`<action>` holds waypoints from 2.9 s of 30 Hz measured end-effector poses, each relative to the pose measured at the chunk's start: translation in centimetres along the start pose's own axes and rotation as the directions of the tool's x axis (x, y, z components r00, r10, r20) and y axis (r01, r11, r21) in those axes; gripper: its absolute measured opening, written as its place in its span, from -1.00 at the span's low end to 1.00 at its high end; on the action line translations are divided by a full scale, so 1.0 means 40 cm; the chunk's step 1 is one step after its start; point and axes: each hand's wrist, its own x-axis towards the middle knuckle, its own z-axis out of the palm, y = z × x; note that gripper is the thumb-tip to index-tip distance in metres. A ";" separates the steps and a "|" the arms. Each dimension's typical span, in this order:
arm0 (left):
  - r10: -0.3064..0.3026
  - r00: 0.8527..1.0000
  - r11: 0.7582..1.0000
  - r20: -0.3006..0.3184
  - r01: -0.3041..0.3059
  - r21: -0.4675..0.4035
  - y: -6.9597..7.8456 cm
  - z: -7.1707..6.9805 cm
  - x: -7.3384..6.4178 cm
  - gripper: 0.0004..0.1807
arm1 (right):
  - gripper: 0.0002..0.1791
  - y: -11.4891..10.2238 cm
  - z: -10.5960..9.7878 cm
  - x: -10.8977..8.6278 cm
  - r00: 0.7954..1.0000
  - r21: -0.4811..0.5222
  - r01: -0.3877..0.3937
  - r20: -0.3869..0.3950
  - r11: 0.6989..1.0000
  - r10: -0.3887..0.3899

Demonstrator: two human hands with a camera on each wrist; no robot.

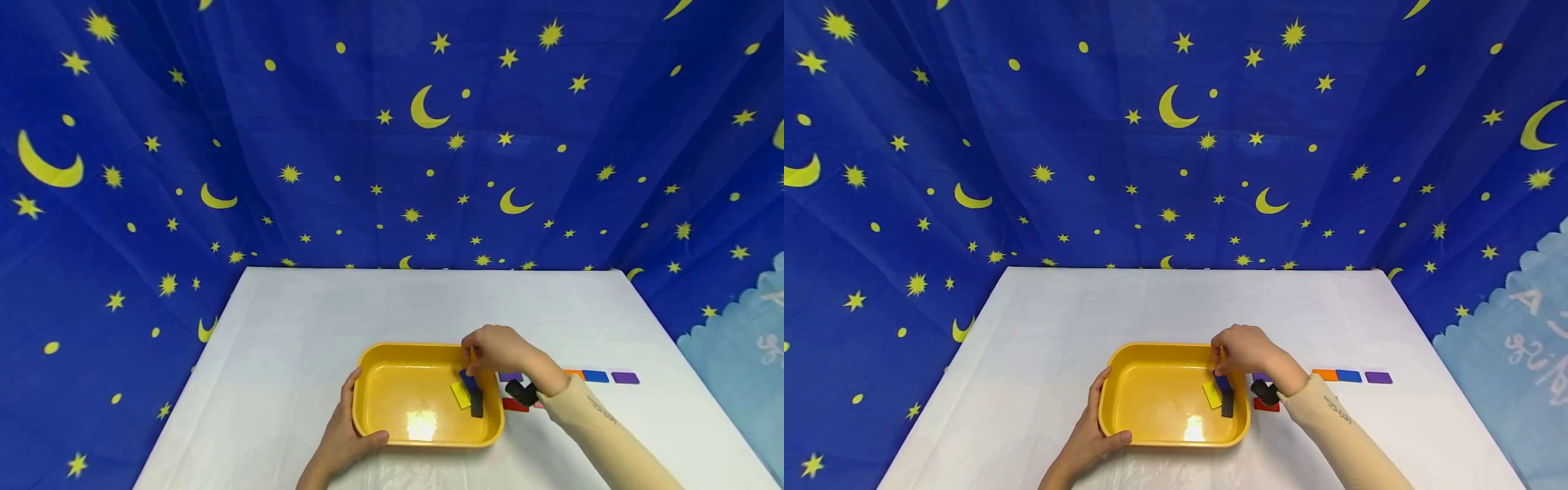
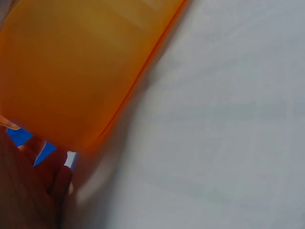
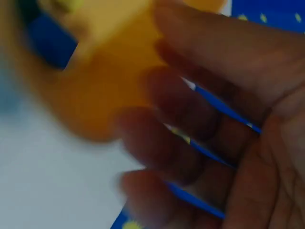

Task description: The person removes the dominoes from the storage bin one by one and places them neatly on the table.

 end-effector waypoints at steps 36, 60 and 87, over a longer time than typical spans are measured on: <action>0.027 1.000 0.999 -0.015 -0.026 0.023 -0.008 0.000 0.000 0.19 | -0.31 -0.104 0.146 0.086 0.995 -0.518 0.032 -0.067 0.855 -0.078; 0.052 0.998 0.997 -0.020 -0.051 0.055 -0.006 -0.001 -0.001 0.21 | -0.40 -0.126 0.156 0.054 1.000 -0.266 0.012 0.002 0.964 -0.012; 0.015 1.000 0.999 -0.009 -0.015 0.051 0.000 -0.003 -0.002 0.20 | -0.62 -0.082 0.165 0.069 0.994 -0.054 0.111 0.016 0.992 -0.111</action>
